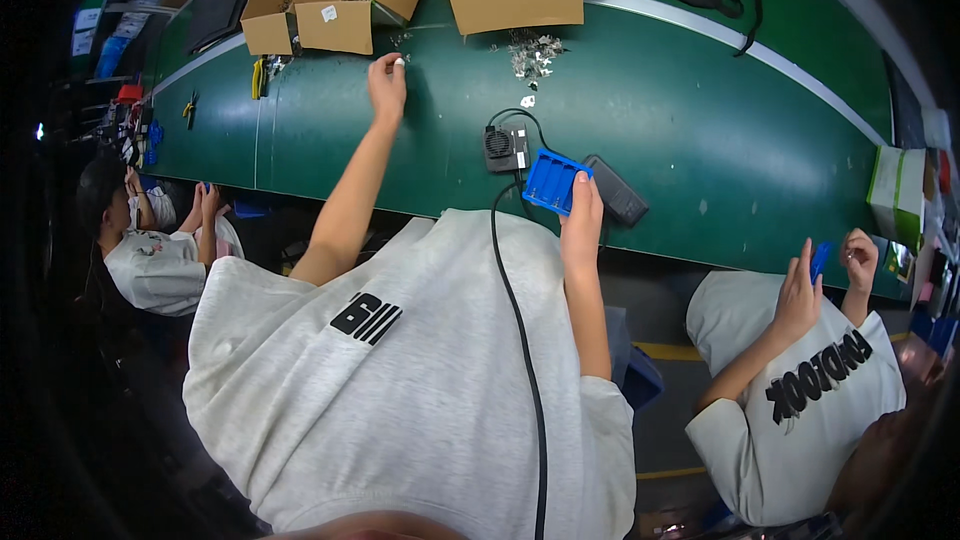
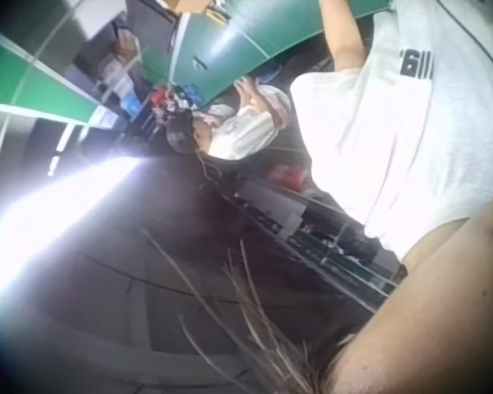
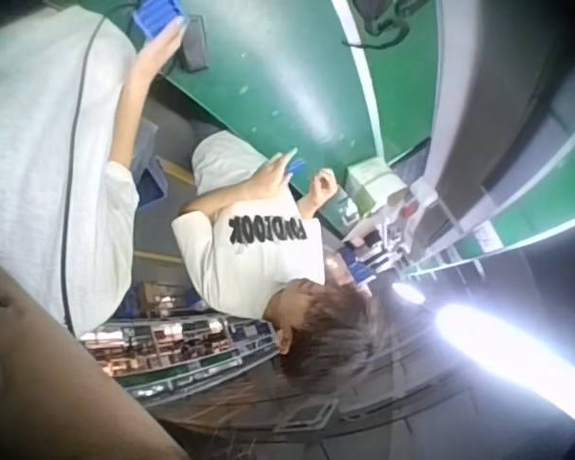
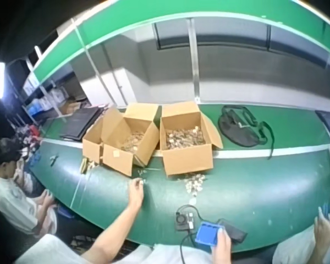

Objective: Assembling small electronic components by inserting metal parts into blue plastic housings at a factory workstation.

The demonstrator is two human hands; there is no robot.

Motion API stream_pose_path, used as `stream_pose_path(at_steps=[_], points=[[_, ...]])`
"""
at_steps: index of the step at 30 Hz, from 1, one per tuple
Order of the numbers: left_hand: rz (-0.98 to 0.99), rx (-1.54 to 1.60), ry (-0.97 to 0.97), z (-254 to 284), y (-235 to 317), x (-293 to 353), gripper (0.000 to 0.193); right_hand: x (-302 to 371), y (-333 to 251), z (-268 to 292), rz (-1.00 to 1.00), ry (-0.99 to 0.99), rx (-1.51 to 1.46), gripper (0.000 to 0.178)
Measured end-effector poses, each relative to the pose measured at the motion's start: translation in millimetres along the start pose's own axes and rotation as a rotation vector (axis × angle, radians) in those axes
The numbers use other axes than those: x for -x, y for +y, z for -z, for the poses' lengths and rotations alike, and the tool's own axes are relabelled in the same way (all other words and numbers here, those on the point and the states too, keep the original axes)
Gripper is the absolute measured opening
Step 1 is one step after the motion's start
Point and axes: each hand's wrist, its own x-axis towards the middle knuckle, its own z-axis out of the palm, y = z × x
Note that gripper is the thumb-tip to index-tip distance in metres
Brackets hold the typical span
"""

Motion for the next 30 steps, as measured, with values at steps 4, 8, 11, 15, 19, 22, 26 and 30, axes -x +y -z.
stream_pose_path(at_steps=[4, 8, 11, 15, 19, 22, 26, 30], points=[[-0.011, -0.153, -0.085, 4, -21, -18, 0.015, -4, 3, -2, -0.046, -0.04, -0.025, 0.039], [-0.265, -0.276, -0.1, 6, -32, -17, 0.015, -5, 0, -6, -0.032, -0.011, -0.018, 0.043], [-0.38, -0.354, -0.112, 14, -22, -1, 0.016, -5, -2, -4, -0.031, 0.002, -0.014, 0.045], [-0.496, -0.536, -0.326, 44, 9, 45, 0.026, -3, 3, 0, -0.032, 0.015, -0.016, 0.048], [-0.556, -0.447, -0.607, 97, 29, 143, 0.042, 0, 3, 4, -0.012, 0.047, -0.014, 0.048], [-0.481, -0.456, -0.636, 116, 32, 194, 0.044, 2, 3, 0, -0.041, 0.05, 0.004, 0.048], [-0.436, -0.419, -0.564, 113, 16, 221, 0.046, -3, 7, -8, -0.13, -0.011, 0.035, 0.049], [-0.409, -0.339, -0.52, 114, 12, 232, 0.048, 0, 1, -14, -0.156, -0.038, 0.078, 0.049]])
